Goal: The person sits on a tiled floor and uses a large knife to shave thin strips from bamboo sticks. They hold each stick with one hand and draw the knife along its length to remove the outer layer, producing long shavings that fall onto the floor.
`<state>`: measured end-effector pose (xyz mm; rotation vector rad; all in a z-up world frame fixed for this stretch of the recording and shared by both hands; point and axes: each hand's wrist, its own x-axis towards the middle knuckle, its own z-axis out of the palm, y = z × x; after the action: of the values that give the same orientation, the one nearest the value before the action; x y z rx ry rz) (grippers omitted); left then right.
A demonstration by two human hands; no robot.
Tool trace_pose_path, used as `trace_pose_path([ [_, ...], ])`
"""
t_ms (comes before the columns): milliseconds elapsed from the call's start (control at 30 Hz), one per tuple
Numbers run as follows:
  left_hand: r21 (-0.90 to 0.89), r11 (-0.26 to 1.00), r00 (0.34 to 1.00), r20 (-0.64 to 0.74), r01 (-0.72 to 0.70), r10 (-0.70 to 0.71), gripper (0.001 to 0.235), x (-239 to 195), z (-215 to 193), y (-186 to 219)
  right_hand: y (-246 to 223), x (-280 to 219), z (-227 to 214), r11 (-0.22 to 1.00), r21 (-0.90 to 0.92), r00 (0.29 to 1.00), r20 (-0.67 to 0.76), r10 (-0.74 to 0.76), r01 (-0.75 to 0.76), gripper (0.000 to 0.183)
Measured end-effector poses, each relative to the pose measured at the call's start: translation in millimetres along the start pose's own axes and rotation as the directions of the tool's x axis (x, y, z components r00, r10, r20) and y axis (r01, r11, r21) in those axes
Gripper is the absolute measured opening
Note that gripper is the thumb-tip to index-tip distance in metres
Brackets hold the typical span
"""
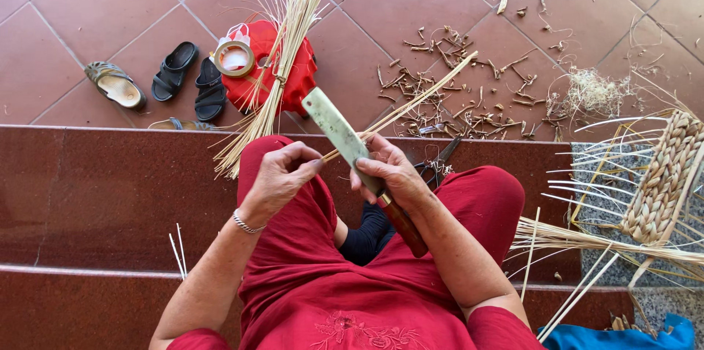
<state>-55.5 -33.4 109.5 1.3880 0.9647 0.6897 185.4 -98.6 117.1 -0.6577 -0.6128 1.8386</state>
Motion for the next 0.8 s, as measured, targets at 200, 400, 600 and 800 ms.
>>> trace_pose_path([
  [200,0.021,1.000,0.999,0.028,0.015,-0.016,0.006,-18,-28,10,-12,-6,-8,0.996,0.067,0.998,-0.038,-0.052,0.055,0.040],
  [400,0.028,1.000,1.000,0.029,-0.012,0.011,0.004,-30,-53,20,-18,-6,-19,0.988,0.113,0.993,-0.058,-0.103,0.109,0.040],
  [600,0.061,0.998,0.999,0.043,-0.027,0.025,0.004,-39,-69,24,-22,-8,-37,0.971,0.181,0.987,-0.052,-0.149,0.156,0.043],
  [800,0.074,0.993,0.996,0.017,-0.090,0.089,0.004,-45,-89,22,-23,-8,-52,0.949,0.222,0.975,-0.058,-0.215,0.222,0.041],
])
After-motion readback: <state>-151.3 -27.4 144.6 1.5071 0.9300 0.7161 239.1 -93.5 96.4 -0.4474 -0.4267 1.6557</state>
